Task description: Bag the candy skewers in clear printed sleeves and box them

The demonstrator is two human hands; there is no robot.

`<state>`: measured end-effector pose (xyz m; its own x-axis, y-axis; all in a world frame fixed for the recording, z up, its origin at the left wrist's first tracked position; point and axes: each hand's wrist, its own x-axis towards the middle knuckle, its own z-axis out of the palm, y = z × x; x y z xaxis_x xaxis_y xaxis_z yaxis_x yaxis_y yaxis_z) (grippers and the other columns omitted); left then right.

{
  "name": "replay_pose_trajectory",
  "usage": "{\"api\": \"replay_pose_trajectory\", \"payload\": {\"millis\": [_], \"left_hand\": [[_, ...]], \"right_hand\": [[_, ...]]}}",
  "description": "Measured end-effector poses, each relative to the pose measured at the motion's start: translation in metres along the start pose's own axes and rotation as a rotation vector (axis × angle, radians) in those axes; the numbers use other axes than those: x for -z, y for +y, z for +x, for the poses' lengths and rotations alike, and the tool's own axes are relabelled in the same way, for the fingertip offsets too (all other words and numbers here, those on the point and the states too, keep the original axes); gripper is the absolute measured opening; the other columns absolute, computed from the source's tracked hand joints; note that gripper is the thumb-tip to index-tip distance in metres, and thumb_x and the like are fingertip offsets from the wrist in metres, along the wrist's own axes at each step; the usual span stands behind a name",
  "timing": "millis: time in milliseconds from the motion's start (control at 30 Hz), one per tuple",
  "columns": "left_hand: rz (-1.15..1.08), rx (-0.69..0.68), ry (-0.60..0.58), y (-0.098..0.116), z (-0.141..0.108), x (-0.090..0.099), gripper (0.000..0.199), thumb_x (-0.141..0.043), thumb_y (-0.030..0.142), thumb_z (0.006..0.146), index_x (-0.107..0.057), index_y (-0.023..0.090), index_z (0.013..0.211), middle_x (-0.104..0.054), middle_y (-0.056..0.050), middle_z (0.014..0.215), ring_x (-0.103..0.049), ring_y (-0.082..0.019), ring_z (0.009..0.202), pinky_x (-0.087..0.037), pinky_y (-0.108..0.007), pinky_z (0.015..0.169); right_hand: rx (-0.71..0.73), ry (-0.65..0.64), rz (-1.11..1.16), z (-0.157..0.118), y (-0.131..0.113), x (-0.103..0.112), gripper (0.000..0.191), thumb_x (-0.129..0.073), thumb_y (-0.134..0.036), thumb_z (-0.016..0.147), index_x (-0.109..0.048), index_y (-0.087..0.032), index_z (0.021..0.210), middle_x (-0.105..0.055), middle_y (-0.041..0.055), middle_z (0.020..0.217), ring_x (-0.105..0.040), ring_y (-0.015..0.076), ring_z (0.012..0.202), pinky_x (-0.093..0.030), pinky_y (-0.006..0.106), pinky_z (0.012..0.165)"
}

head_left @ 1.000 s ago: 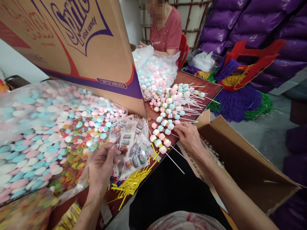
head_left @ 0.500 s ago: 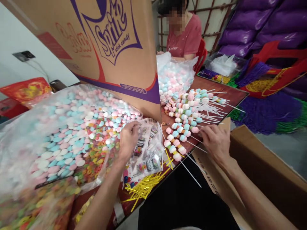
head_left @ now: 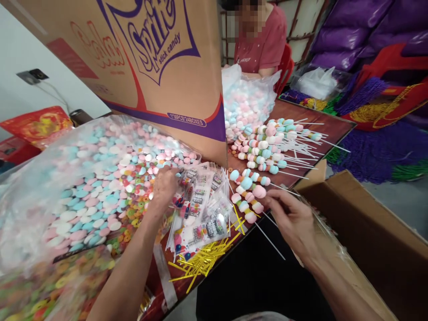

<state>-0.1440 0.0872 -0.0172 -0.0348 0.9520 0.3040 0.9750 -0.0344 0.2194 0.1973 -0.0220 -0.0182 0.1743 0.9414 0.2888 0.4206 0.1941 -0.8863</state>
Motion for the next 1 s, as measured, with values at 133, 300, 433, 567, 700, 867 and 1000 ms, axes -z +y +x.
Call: {"api": "replay_pose_trajectory", "payload": {"millis": [133,300,433,567,700,867,1000], "left_hand": [[-0.356,0.163,0.093,0.025,-0.013,0.012,0.026,-0.061,0.029,0.079,-0.074,0.019,0.1,-0.071,-0.008,0.085,-0.063,-0.022,0.078,-0.049,-0.033,0.073],[-1.031,0.195,-0.121,0.096,-0.043,0.011,0.039,-0.069,0.038,0.079,-0.071,0.017,0.113,-0.075,-0.004,0.083,-0.068,-0.018,0.071,-0.055,-0.031,0.07],[-1.07,0.127,-0.093,0.127,-0.055,0.001,0.032,-0.066,0.034,0.083,-0.074,0.02,0.11,-0.076,-0.005,0.105,-0.07,-0.02,0.093,-0.054,-0.035,0.088],[-1.029,0.133,-0.097,0.131,-0.06,-0.003,0.032,-0.063,0.035,0.087,-0.074,0.022,0.113,-0.076,-0.004,0.11,-0.07,-0.023,0.099,-0.053,-0.04,0.094],[-1.091,0.154,-0.132,0.131,-0.066,-0.005,0.036,-0.06,0.041,0.089,-0.072,0.022,0.118,-0.071,-0.006,0.123,-0.067,-0.025,0.11,-0.053,-0.042,0.097],[-1.038,0.064,-0.122,0.132,-0.067,-0.004,0.035,-0.058,0.041,0.091,-0.071,0.024,0.12,-0.071,-0.006,0.124,-0.065,-0.024,0.116,-0.049,-0.041,0.103],[-1.002,0.029,-0.116,0.132,-0.068,-0.005,0.033,-0.058,0.037,0.091,-0.072,0.024,0.118,-0.072,-0.006,0.12,-0.066,-0.022,0.11,-0.05,-0.038,0.1]], "right_hand": [[-0.075,-0.079,0.102,-0.009,-0.001,-0.007,0.018,-0.059,-0.035,0.091,-0.069,-0.021,0.09,-0.068,0.0014,0.076,-0.063,0.0168,0.068,-0.051,0.026,0.063],[-0.064,-0.112,0.069,-0.013,-0.003,-0.01,0.019,-0.058,-0.034,0.091,-0.07,-0.02,0.087,-0.068,0.0011,0.076,-0.062,0.0163,0.069,-0.05,0.026,0.066],[-0.01,-0.084,-0.027,-0.015,-0.007,-0.012,0.019,-0.057,-0.032,0.092,-0.071,-0.02,0.088,-0.069,0.0009,0.076,-0.062,0.0155,0.067,-0.049,0.025,0.065],[0.046,-0.076,-0.118,-0.018,-0.007,-0.011,0.02,-0.056,-0.032,0.093,-0.072,-0.021,0.088,-0.07,0.0005,0.077,-0.062,0.0147,0.065,-0.047,0.024,0.063],[0.081,-0.077,-0.204,-0.021,-0.006,-0.011,0.019,-0.055,-0.03,0.094,-0.072,-0.023,0.091,-0.07,-0.0002,0.074,-0.062,0.0146,0.062,-0.045,0.024,0.06],[0.143,-0.149,-0.211,-0.021,-0.005,-0.01,0.023,-0.05,-0.026,0.096,-0.072,-0.024,0.093,-0.072,0.0023,0.077,-0.064,0.0161,0.067,-0.048,0.024,0.066],[0.163,-0.179,-0.156,-0.023,-0.008,-0.014,0.022,-0.048,-0.024,0.096,-0.07,-0.022,0.092,-0.07,0.0028,0.077,-0.063,0.0148,0.065,-0.048,0.024,0.067]]}}
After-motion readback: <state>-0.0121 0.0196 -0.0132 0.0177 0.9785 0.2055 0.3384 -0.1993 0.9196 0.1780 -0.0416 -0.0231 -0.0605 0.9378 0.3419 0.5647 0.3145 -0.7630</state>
